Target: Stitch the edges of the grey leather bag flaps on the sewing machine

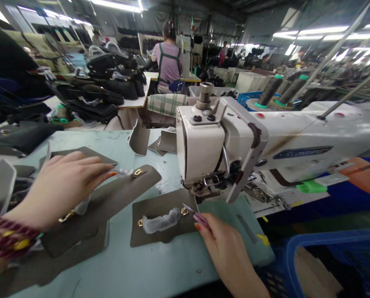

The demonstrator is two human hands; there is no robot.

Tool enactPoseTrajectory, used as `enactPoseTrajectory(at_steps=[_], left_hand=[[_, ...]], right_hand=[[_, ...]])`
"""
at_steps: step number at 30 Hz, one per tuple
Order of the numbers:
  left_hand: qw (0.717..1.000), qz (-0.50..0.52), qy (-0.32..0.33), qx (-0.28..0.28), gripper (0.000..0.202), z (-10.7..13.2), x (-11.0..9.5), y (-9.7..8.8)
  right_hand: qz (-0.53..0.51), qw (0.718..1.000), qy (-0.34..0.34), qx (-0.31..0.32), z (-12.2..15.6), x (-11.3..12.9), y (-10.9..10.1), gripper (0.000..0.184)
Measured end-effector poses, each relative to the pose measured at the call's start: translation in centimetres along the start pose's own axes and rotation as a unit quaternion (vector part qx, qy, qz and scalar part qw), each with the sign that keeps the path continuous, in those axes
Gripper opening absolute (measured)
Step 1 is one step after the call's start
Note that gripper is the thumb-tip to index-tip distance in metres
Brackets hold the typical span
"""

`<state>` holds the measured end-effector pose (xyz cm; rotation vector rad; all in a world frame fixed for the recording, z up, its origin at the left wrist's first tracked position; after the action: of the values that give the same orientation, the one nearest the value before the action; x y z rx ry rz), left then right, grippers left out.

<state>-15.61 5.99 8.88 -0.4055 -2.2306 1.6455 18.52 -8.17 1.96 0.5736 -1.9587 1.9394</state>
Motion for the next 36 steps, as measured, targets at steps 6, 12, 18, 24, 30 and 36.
enactPoseTrajectory(at_steps=[6, 12, 18, 24, 30, 36], left_hand=[[0.906, 0.256, -0.222, -0.255, 0.051, -8.1, -2.8, -1.4], [0.889, 0.453, 0.057, -0.033, 0.027, 6.8, -15.8, 3.4], [0.957, 0.280, -0.065, -0.036, 0.070, 13.3, -21.7, 13.0], [0.979, 0.169, 0.074, -0.089, 0.055, 3.1, -18.0, 10.2], [0.989, 0.082, 0.114, -0.049, 0.043, 1.3, -17.4, 4.1], [0.993, 0.051, 0.105, 0.000, 0.043, 1.0, -17.6, 4.8]], right_hand=[[0.063, 0.990, 0.111, -0.054, 3.3, -10.7, 1.4, 0.036], [-0.052, 0.995, 0.003, -0.083, 1.0, -8.7, 3.5, 0.038], [-0.261, 0.965, -0.023, -0.029, -1.4, -2.3, 3.3, 0.029], [-0.304, 0.952, 0.025, -0.020, -2.8, -0.8, 4.3, 0.030], [-0.450, 0.891, 0.053, -0.010, -2.5, -0.6, 5.0, 0.041], [-0.473, 0.878, 0.067, -0.007, -2.5, -0.4, 5.1, 0.041]])
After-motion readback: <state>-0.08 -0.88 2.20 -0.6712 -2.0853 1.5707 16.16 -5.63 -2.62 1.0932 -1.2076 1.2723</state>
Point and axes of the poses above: each hand's wrist, its own z-axis away from the middle knuckle, its own y-axis out of the palm, x = y × z, the point moved 1 cm from there along -z, towards the middle knuckle, and after that the axes turned 2 degrees about z, right-handed, at the moved point
